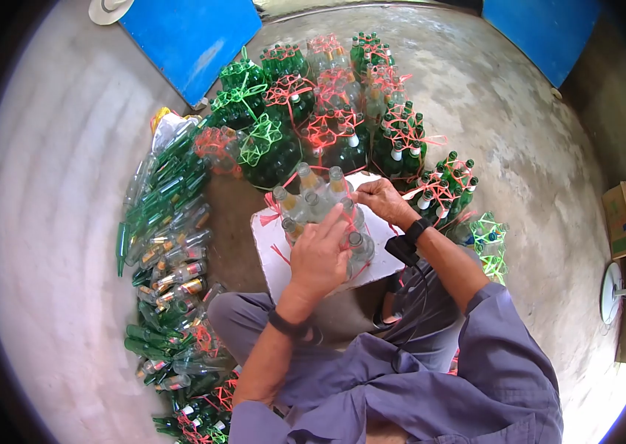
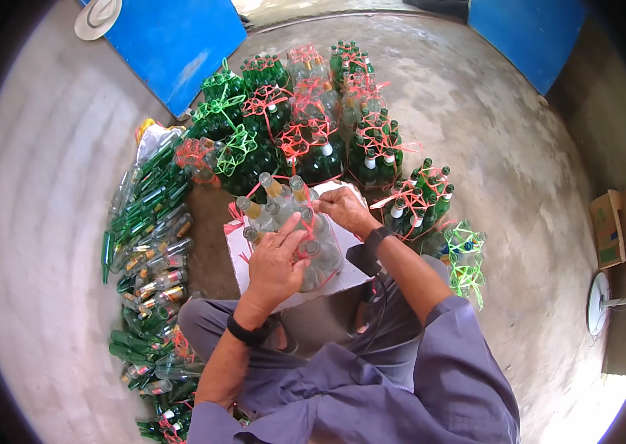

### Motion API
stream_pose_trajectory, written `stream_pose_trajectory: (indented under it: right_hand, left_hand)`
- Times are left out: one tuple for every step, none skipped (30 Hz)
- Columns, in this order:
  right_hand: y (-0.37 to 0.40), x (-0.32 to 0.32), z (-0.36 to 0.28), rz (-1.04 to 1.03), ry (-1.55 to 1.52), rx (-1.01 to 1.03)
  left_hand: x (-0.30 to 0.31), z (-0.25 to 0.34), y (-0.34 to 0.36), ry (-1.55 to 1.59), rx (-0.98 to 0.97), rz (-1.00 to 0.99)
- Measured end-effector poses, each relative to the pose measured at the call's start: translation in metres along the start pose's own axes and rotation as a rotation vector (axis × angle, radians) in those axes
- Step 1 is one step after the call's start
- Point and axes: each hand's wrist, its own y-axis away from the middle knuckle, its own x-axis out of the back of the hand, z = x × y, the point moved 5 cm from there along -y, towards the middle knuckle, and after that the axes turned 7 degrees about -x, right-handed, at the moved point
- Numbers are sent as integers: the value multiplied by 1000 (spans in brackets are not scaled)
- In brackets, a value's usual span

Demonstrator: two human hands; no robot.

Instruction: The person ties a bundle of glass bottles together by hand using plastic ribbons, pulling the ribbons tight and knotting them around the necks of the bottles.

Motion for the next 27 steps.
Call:
stream_pose_trajectory:
  right_hand:
    - [3, -2, -4, -2, -64, -4]
    - [1, -3, -1, -1, -68, -3]
    - [-1, -4, 2, -8, -54, 20]
    - [-2, -5, 5, -16, -38, 41]
    - [-3, -6, 9, -15, -38, 42]
    - [-2, -6, 7, -12, -57, 52]
    - [-2, -7, 4, -9, -77, 62]
    - [-3, -6, 2, -8, -77, 63]
    - [-2, -5, -3, 13, 0, 82]
    - [-1, -4, -6, 34, 77, 100]
    - [-1, -3, -9, 37, 75, 97]
    - [-2, -2, -10, 40, 118, 100]
    - [-3, -2, -11, 42, 161, 103]
    - [-4, -3, -9, 44, 157, 97]
    - [-6, -3, -10, 62, 182, 105]
    - [-7, -5, -11, 80, 206, 115]
    - [-8, -6, -10, 89, 191, 60]
    - [-9, -6, -12, 87, 187, 61]
    - [-10, -6, -12, 90, 199, 45]
    - [-11, -6, -12, 93, 210, 28]
    - [-13, -8, -9, 93, 208, 28]
    - [-17, -11, -3, 111, 193, 30]
    - [-20, -12, 2, 130, 177, 32]
    - [-25, -14, 12, 131, 175, 32]
    - [-30, -16, 16, 107, 206, 105]
    - [-33, -18, 21, 84, 236, 179]
    - [-30, -17, 15, 87, 234, 179]
  left_hand:
    - [2, -4, -1, 83, 26, -22]
    - [2, -8, -2, 167, 53, -45]
    - [3, -12, -4, 165, 51, -47]
    - [2, -20, -7, 236, 97, -59]
    - [0, -26, -11, 307, 145, -69]
    - [0, -27, -18, 306, 143, -68]
    - [1, -28, -25, 316, 156, -35]
    - [3, -30, -32, 325, 170, -3]
    - [-2, -36, -36, 325, 169, -4]
    - [-12, -45, -40, 400, 226, -12]
    - [-21, -53, -41, 475, 284, -23]
    - [-22, -51, -45, 477, 283, -30]
    - [-22, -49, -47, 453, 267, -46]
    - [-22, -46, -49, 429, 251, -62]
    - [-23, -45, -51, 430, 253, -67]
    - [-24, -44, -53, 405, 267, -98]
    - [-25, -44, -54, 379, 282, -128]
    - [-28, -46, -54, 376, 283, -129]
    - [-28, -47, -55, 335, 211, -75]
    - [-29, -46, -55, 295, 137, -21]
    - [-25, -43, -57, 293, 137, -23]
    - [-25, -41, -57, 269, 218, -106]
    - [-26, -41, -57, 243, 297, -190]
    - [-29, -42, -56, 242, 296, -191]
    - [-32, -45, -55, 321, 329, -172]
    - [-35, -48, -54, 400, 361, -153]
    - [-35, -48, -54, 399, 358, -155]
